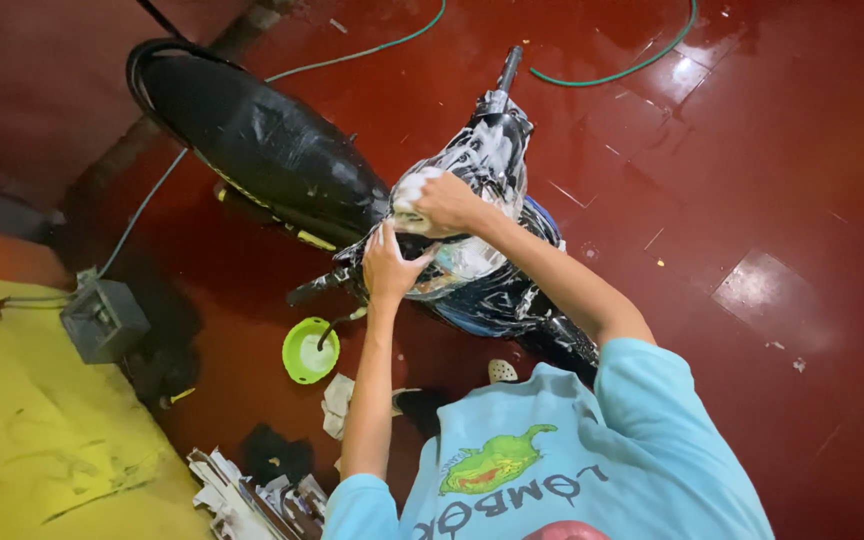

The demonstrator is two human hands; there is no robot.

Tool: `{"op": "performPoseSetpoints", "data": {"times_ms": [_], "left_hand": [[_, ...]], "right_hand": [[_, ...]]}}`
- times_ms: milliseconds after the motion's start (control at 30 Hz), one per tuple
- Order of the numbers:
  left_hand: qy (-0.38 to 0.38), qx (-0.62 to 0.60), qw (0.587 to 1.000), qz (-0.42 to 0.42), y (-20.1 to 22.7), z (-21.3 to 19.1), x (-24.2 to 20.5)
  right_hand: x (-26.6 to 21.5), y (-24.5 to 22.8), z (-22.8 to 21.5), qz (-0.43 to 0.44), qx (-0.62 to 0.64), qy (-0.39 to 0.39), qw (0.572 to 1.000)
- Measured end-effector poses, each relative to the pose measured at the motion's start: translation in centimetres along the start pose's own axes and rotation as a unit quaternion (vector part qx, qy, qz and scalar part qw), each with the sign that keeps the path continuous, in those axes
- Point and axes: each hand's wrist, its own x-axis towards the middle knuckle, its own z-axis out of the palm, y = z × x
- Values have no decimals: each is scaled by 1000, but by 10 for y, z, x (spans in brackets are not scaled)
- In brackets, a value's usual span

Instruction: Scrubbing the front fairing and handlebars of a motorcycle with a soapy sponge.

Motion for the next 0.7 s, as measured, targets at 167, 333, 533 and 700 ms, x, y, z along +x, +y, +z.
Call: {"op": "performPoseSetpoints", "data": {"times_ms": [167, 333, 533, 700], "left_hand": [[-1, -11, 1000, -10, 22, -18, 9], [8, -33, 999, 0, 20, -15, 7], [14, -23, 1000, 0, 24, -19, 8], [9, -14, 1000, -3, 21, -19, 8]], "right_hand": [[4, 45, 69, 41, 93, 44, 994], [24, 89, 92, 202, 228, -64, 950], [31, 88, 75, 213, 85, -51, 972], [16, 41, 19, 207, 126, -29, 970]]}}
